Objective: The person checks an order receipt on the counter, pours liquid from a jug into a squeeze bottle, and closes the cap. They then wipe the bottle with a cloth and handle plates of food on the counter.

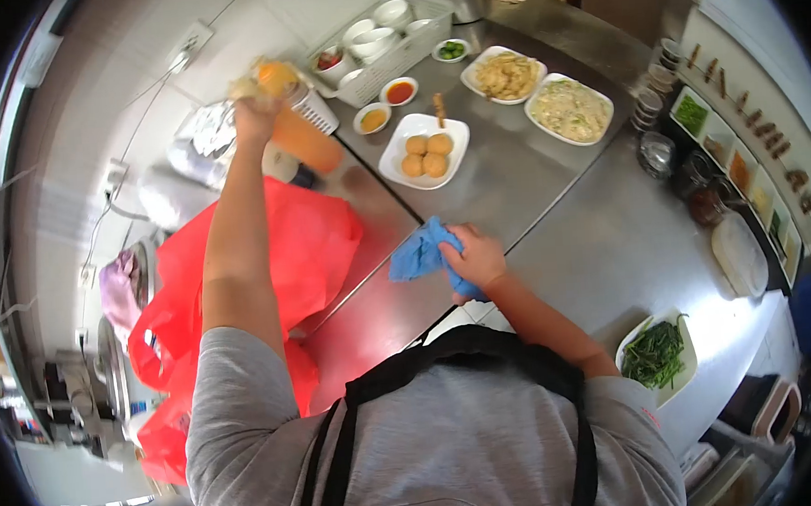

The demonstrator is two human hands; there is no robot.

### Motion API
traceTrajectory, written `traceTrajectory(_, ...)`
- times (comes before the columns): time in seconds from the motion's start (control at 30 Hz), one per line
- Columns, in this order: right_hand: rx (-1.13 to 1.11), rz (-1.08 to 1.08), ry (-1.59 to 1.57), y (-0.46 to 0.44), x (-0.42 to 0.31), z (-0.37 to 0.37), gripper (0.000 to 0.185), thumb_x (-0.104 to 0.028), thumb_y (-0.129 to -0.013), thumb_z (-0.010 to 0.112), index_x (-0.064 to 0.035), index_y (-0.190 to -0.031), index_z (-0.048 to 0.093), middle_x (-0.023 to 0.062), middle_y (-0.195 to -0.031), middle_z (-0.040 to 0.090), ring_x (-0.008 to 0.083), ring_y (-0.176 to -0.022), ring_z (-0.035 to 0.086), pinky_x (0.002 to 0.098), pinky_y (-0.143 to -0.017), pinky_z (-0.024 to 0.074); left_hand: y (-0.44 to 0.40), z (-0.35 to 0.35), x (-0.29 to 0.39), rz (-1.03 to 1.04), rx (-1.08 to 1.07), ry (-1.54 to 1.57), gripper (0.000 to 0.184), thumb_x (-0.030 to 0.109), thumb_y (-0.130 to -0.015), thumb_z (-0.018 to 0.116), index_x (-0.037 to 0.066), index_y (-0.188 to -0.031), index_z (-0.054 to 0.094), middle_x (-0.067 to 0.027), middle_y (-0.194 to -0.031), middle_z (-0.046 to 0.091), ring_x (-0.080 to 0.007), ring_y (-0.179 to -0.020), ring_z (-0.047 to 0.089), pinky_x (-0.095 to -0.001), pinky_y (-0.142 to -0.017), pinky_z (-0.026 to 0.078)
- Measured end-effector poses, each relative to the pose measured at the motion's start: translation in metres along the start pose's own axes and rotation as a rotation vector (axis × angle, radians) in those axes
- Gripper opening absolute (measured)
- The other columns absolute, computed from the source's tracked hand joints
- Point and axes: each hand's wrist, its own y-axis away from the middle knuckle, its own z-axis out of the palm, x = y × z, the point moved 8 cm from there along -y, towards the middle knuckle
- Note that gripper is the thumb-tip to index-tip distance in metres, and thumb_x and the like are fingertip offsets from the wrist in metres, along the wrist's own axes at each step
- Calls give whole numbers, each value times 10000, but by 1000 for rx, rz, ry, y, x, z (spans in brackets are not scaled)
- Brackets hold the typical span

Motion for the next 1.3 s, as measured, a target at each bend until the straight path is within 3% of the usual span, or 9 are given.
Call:
traceTrajectory(0.2,-32,14,-33,2,-2,0,363,-345,-726,565,-129,-1018,551,104,-990,546,296,-855,549,367,-730,451,8,35,-52,-209,-241,51,669,354,-572,726,-46,-1032,452,-239,-1048,514,-312,-998,505,-376,-831,410)
traceTrajectory(0.4,136,-519,355,-10,-54,-18,379,-357,-726,576,-119,-1020,557,116,-1003,530,274,-846,554,338,-729,452,10,19,-47,-298,-328,-136,817,431,-561,717,-43,-1130,371,-230,-1087,481,-320,-1043,464,-367,-867,394)
traceTrajectory(0.5,377,135,-156,-54,52,-67,432,-320,-766,547,-96,-1125,461,132,-991,519,258,-801,561,341,-676,443,10,-33,14,-328,-200,-395,826,514,-594,656,-7,-1170,372,-251,-1094,454,-329,-1050,441,-370,-863,387)
traceTrajectory(0.6,594,713,-897,-51,112,-116,594,-285,-803,502,-133,-1287,193,174,-1033,477,259,-772,567,359,-610,436,-13,-28,80,42,-11,-83,711,468,-680,607,10,-1176,381,-228,-1051,481,-294,-978,481,-383,-835,397)
traceTrajectory(0.73,635,790,-1147,-65,167,-133,669,-246,-820,462,-188,-1303,2,193,-1100,425,284,-759,568,384,-595,445,86,79,195,-526,-794,1056,566,469,-815,432,-7,-1119,395,-184,-872,561,-266,-758,541,-331,-626,461)
traceTrajectory(0.8,630,786,-1270,-72,189,-128,677,-224,-828,436,-218,-1298,-52,198,-1125,402,295,-757,567,402,-588,448,160,189,216,-820,-1001,1250,768,626,-773,338,52,-1270,230,-206,-1086,490,-324,-1000,460,-412,-854,367)
traceTrajectory(0.87,709,877,-1289,-72,187,-128,437,-200,-859,371,-161,-1246,171,161,-1069,450,290,-751,569,390,-596,457,215,218,239,-1256,-900,1225,822,693,-734,291,140,-1325,144,-201,-1301,255,-385,-1126,326,-464,-946,252)
traceTrajectory(1.07,809,745,-1213,-100,165,-152,466,-33,-813,312,-242,-1202,163,138,-1030,487,267,-715,589,361,-560,481,196,302,277,-1219,-865,1554,798,721,-726,108,202,-1324,205,-89,-1364,199,-326,-1228,203,-526,-975,99)
traceTrajectory(1.3,833,709,-1206,-166,216,-181,537,-31,-805,334,-260,-1240,118,120,-1043,488,218,-729,593,338,-601,482,143,357,315,-1181,-928,1560,808,693,-738,43,158,-1302,263,-85,-1333,274,-312,-1212,253,-528,-960,148)
